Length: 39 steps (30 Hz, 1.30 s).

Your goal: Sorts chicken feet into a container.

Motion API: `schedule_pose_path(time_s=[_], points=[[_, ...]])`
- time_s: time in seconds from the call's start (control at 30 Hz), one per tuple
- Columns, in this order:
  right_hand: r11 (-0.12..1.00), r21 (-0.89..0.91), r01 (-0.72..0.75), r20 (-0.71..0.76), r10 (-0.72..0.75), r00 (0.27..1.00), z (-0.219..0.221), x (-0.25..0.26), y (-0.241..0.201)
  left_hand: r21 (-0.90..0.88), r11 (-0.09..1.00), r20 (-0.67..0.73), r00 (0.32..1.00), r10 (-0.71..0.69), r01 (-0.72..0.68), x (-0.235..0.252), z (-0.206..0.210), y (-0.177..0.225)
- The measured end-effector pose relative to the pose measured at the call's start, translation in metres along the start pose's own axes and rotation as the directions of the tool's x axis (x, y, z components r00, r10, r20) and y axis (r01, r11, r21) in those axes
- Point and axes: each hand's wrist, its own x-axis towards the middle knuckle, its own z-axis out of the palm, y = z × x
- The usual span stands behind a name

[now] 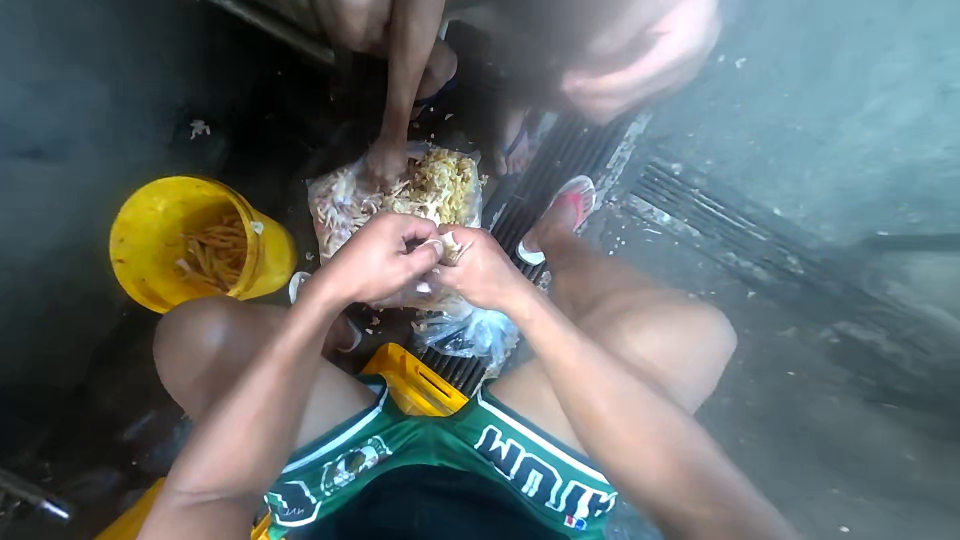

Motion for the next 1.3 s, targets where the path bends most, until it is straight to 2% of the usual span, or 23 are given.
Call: schedule_pose_path(time_s=[0.1,0.17,0.23,0.37,0.47,0.53,0.6,0.67,0.8,0.93,1.03,1.2,1.3], points=[[0.980,-0.167,0.107,-0.043,-0.116,0.992,0.003,0.000,0.001,0.180,0.981,-0.002,0.997,0.075,-0.073,-0.002,0.000,-0.001],[0.968,-0.200,0.152,-0.038,-0.162,0.986,0.005,0.002,0.002,0.286,0.951,-0.031,0.991,0.133,-0.119,-0.003,0.002,-0.005],[0.973,-0.186,0.134,-0.036,-0.143,0.989,0.006,0.003,0.003,0.302,0.946,-0.068,0.987,0.148,-0.122,-0.003,0.004,-0.007],[0.995,-0.049,-0.082,-0.075,0.078,0.994,0.009,0.003,0.000,0.240,0.971,-0.241,0.969,0.061,-0.002,-0.002,-0.002,-0.003],[0.973,0.084,-0.214,-0.133,0.224,0.966,0.009,0.004,-0.005,0.226,0.970,-0.451,0.892,0.022,0.090,-0.003,-0.010,-0.006],[0.955,0.171,-0.242,-0.179,0.272,0.945,0.008,0.004,-0.001,0.211,0.951,-0.492,0.865,-0.096,0.225,-0.004,-0.013,-0.003],[0.940,0.226,-0.255,-0.229,0.306,0.924,0.010,0.000,0.003,0.178,0.936,-0.421,0.883,-0.208,0.305,-0.006,-0.006,0.000],[0.939,0.210,-0.274,-0.268,0.325,0.907,0.012,-0.003,0.002,0.103,0.937,-0.289,0.911,-0.293,0.334,-0.008,0.013,0.002],[0.947,0.194,-0.256,-0.309,0.306,0.900,0.018,0.000,0.000,-0.114,0.936,-0.183,0.919,-0.348,0.332,-0.011,0.053,-0.002],[0.968,0.043,-0.248,-0.277,0.250,0.928,0.004,0.000,-0.009,-0.371,0.883,-0.137,0.924,-0.357,0.287,-0.008,0.050,-0.006],[0.984,0.030,-0.175,-0.372,0.174,0.912,-0.003,0.002,-0.008,-0.552,0.788,-0.057,0.930,-0.362,0.273,-0.007,0.044,0.005],[0.950,0.273,-0.154,-0.574,0.289,0.767,-0.046,0.022,0.010,-0.671,0.657,0.110,0.922,-0.370,0.344,-0.017,0.043,0.006],[0.930,0.353,-0.104,-0.580,0.305,0.755,-0.055,0.019,0.007,-0.670,0.666,0.105,0.930,-0.352,0.328,-0.020,0.039,0.000]])
